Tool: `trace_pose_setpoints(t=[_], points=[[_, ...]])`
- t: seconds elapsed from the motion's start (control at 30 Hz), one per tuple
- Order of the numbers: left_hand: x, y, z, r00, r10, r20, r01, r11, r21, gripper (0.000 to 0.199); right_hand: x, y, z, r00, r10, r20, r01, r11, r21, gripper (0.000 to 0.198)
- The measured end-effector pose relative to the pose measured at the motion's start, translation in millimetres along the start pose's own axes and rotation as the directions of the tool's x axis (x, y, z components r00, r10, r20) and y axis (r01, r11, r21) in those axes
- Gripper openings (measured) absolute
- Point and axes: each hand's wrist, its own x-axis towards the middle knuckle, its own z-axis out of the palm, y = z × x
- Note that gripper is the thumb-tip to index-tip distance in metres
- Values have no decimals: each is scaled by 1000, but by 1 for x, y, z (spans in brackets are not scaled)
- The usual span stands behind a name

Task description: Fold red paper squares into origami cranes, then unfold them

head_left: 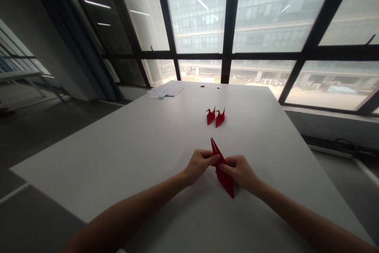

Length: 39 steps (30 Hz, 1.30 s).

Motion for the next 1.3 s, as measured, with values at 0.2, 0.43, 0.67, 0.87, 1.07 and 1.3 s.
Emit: trace_pose_setpoints(t=[0.2, 0.43, 0.67, 0.87, 1.07, 1.3], points=[[5, -1, -5, 995, -37, -92, 25, 991, -133, 35, -3, -5, -2, 980, 80, 182, -97, 991, 87, 28], [12, 7, -18, 980, -48, -193, 0, 970, -244, 35, -5, -14, -4, 965, 114, 238, -138, 987, 85, 28], [4, 2, -12, 992, -129, -9, 123, 967, -224, 40, -3, -12, -3, 981, 97, 171, -114, 989, 91, 30], [-2, -3, 0, 985, -174, 19, 175, 977, -124, 38, -2, -8, -3, 986, 66, 150, -74, 996, 48, 30], [9, 5, -15, 980, -125, -154, 81, 960, -266, 32, -1, -11, -6, 965, 157, 209, -169, 985, 41, 26], [8, 7, -17, 970, -100, -221, 35, 958, -283, 42, -3, -10, -4, 985, 100, 142, -120, 982, 142, 27]])
